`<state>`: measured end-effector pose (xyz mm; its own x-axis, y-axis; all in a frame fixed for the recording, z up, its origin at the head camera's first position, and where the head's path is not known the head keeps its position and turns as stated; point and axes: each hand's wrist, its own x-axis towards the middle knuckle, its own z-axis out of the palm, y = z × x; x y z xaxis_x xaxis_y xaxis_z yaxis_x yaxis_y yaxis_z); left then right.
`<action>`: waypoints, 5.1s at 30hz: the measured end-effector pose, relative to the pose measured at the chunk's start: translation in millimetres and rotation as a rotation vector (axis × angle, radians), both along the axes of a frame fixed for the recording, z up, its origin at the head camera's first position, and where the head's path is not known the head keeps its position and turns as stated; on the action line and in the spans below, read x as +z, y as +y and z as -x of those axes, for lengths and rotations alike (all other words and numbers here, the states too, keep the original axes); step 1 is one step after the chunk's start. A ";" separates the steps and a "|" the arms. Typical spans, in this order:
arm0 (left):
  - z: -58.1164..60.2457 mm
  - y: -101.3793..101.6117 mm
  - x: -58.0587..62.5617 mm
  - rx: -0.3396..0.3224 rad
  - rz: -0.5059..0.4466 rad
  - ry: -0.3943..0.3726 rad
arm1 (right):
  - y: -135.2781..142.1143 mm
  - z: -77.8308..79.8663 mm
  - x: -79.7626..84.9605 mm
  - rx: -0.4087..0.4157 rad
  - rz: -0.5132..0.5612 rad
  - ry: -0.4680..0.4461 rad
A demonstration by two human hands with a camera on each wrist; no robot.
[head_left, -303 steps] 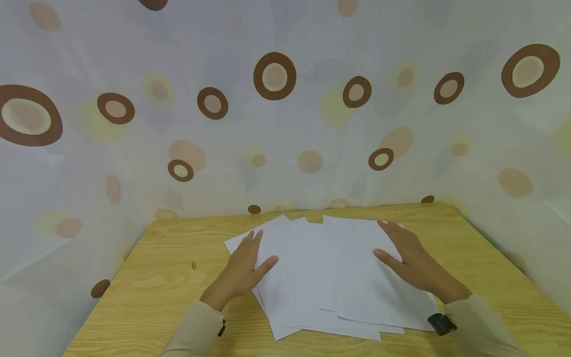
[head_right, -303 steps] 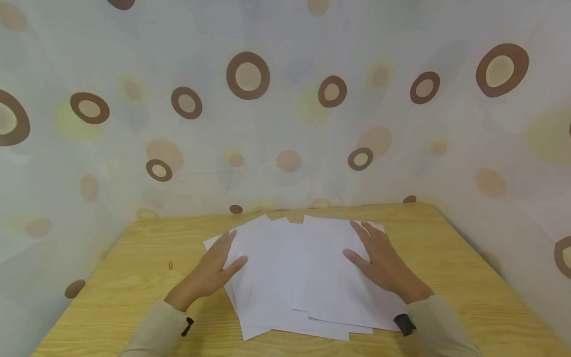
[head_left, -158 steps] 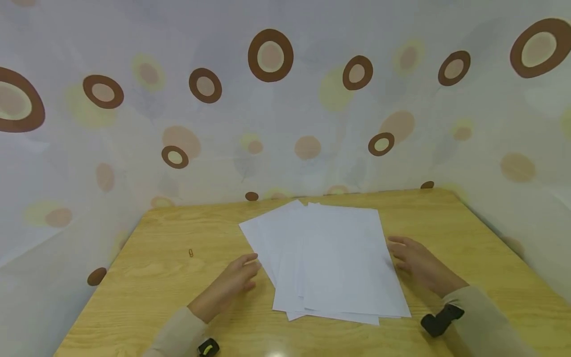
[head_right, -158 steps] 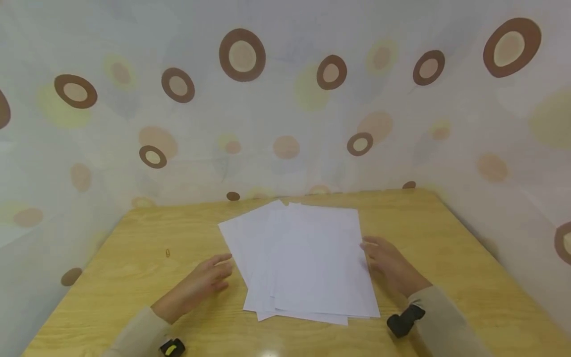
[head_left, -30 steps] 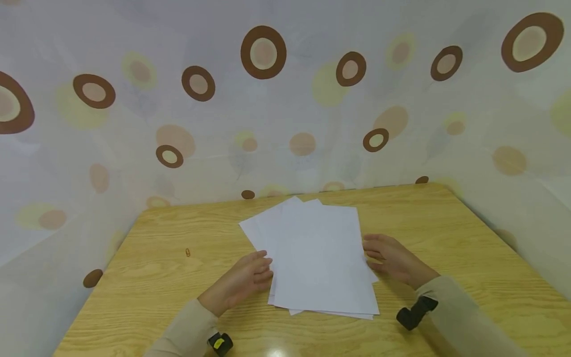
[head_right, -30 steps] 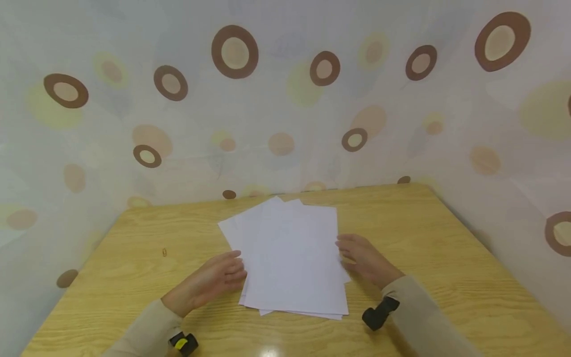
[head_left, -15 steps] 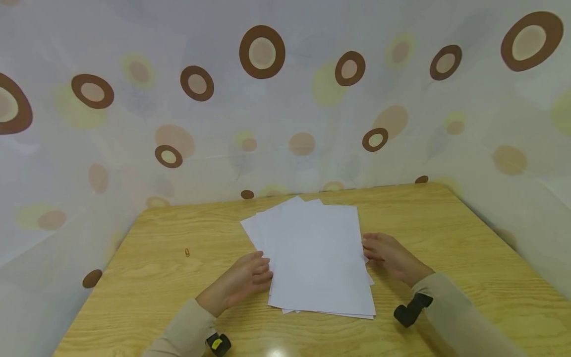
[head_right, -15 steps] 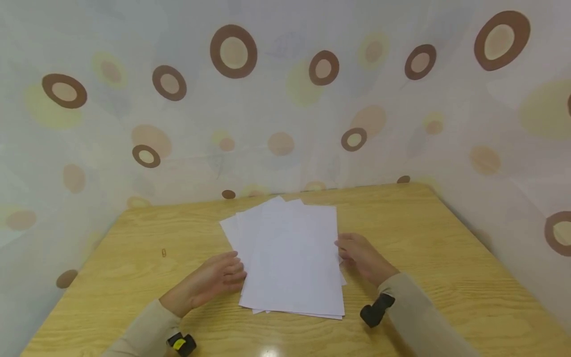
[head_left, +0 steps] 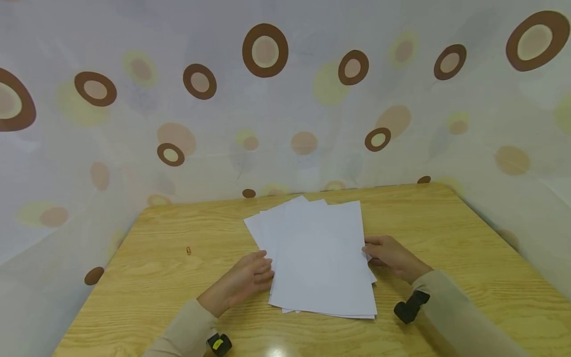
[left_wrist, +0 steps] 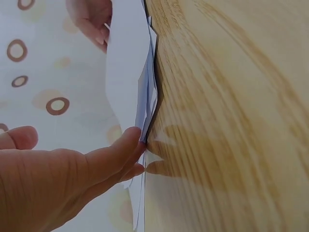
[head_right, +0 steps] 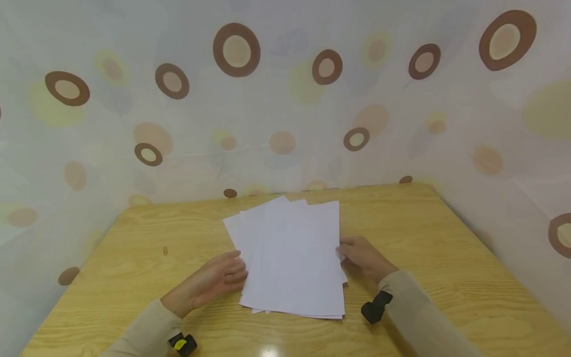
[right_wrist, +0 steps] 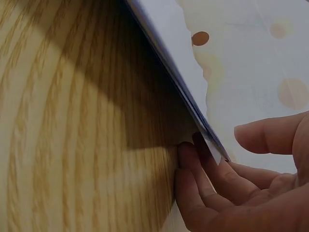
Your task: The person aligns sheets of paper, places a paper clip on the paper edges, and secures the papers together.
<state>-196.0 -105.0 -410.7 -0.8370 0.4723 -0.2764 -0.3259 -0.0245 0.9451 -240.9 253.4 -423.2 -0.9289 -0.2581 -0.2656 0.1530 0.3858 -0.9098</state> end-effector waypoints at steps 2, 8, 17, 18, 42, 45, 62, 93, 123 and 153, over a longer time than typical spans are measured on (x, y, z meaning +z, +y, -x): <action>-0.6 1.0 0.3 0.002 -0.002 0.001 | -2.0 -0.3 0.1 -0.001 0.001 0.021; -2.7 3.4 -1.3 0.016 0.000 0.005 | -13.6 -1.8 -2.3 -0.024 -0.021 0.060; -3.3 4.2 -1.7 0.012 0.001 0.009 | -21.3 -0.7 -13.2 -0.057 0.014 -0.014; -3.2 4.1 -1.9 0.011 0.001 0.010 | -21.9 -1.3 -14.0 -0.060 0.012 -0.019; 0.6 2.7 -2.7 0.080 0.035 0.037 | -22.5 -7.2 -13.8 -0.133 0.132 -0.073; 4.5 2.8 -4.6 0.084 0.039 0.052 | -21.7 -8.4 -15.0 -0.132 0.181 -0.081; 24.3 20.9 -9.5 0.335 -0.019 0.067 | -29.4 -19.2 -11.2 -0.135 0.256 -0.061; 27.0 49.8 11.8 0.406 0.124 0.329 | -21.0 -6.5 17.8 -0.135 0.087 0.318; 25.9 38.2 20.9 0.428 0.058 0.610 | -41.5 -23.3 34.7 -0.213 0.222 0.644; 19.2 36.0 12.7 0.401 0.081 0.628 | -51.9 -33.4 24.2 -0.242 0.234 0.598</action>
